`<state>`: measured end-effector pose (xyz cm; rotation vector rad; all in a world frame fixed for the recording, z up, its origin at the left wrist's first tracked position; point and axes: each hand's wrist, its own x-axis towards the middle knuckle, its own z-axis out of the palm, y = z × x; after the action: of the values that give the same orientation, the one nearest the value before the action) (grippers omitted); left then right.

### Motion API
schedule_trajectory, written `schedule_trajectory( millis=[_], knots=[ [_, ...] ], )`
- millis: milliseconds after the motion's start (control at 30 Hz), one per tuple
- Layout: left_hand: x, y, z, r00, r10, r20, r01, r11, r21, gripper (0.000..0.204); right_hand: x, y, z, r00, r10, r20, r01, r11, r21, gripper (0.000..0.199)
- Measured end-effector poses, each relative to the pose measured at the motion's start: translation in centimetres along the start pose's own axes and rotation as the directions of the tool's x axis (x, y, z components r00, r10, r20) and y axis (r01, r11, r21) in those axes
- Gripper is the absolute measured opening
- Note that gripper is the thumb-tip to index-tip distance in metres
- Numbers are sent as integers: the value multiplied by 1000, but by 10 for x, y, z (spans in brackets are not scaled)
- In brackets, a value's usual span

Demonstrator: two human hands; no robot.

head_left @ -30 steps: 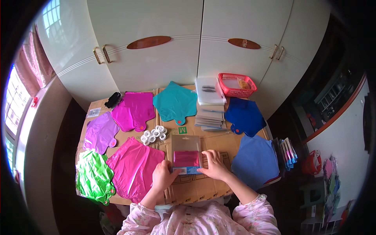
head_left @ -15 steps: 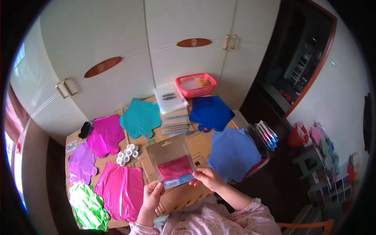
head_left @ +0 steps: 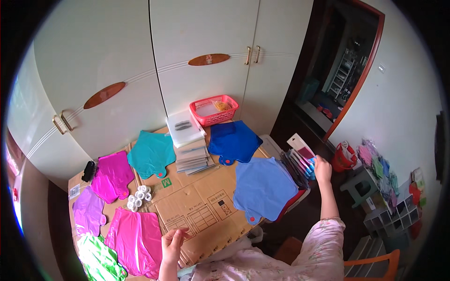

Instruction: Folding and packaging colorful plastic or paper decorations into clear plastic sleeves.

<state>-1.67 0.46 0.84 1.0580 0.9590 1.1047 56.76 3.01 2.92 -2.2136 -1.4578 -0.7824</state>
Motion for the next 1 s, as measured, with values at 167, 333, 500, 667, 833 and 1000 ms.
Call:
schedule_trajectory(
  millis=[167,333,500,667,833,1000],
  knots=[
    [-13,0,-3,1000,-14,9,13,999,33,23,-8,27,38,984,88,153,-66,987,-147,17],
    [-30,-6,-3,998,59,-5,-59,997,-42,18,-20,50,88,924,188,333,-130,973,-189,21],
    [-52,4,-15,1000,10,-23,-8,998,63,18,-28,61,123,845,264,465,-179,959,-221,20],
    [-89,17,-33,984,137,-116,-90,936,339,23,-17,52,131,764,383,520,-278,922,-271,33],
    [-171,17,-85,963,98,-253,4,928,372,10,-15,5,79,854,338,396,-264,937,-230,49],
    [-237,-42,-155,756,92,-648,336,794,506,6,-22,-62,32,993,-105,45,90,962,258,37]
  ],
)
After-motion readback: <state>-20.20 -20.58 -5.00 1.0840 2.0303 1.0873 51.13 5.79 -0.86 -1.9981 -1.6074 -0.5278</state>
